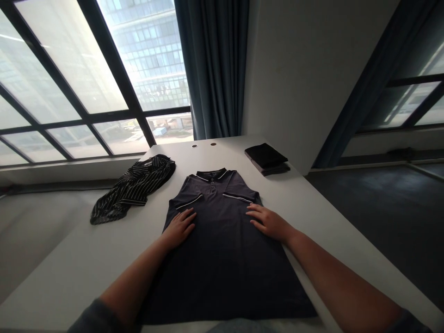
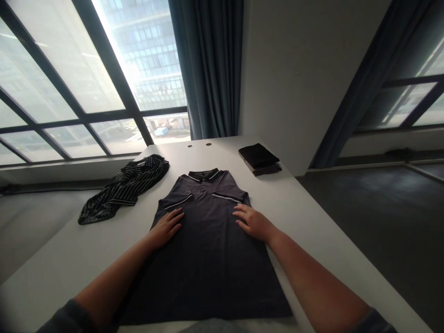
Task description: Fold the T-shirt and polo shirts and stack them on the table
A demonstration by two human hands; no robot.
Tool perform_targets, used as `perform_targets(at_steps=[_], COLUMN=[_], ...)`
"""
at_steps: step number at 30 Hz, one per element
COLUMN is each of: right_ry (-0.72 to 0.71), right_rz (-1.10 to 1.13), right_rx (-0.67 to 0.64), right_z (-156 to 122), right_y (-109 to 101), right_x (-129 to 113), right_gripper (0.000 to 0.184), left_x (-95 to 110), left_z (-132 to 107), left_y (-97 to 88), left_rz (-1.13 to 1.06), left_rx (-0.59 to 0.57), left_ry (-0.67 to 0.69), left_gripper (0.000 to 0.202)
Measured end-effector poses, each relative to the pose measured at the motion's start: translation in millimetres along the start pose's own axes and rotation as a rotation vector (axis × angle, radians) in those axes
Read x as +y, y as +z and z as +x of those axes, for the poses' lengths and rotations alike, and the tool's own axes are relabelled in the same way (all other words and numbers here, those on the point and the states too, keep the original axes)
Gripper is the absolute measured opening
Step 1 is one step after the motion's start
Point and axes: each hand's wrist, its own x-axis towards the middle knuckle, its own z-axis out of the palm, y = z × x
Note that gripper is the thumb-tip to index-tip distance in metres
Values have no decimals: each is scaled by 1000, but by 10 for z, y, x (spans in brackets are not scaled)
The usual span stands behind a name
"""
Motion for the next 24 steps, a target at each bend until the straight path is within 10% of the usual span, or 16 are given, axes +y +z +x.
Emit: perform_targets(at_steps=[8,24], right_ry=[3,79], right_rz=[28,-130], right_rx=[-177,-271], right_z=[-329,-635], right_y=[162,138], right_x=[-318,-520], right_gripper=[53,61], left_x=[-74,218], left_z=[-1275,-2079], left_y=[-56,180], left_rz=[16,179], left_rx=[34,245], left_ry=[-103,-391], left_gripper=[58,57])
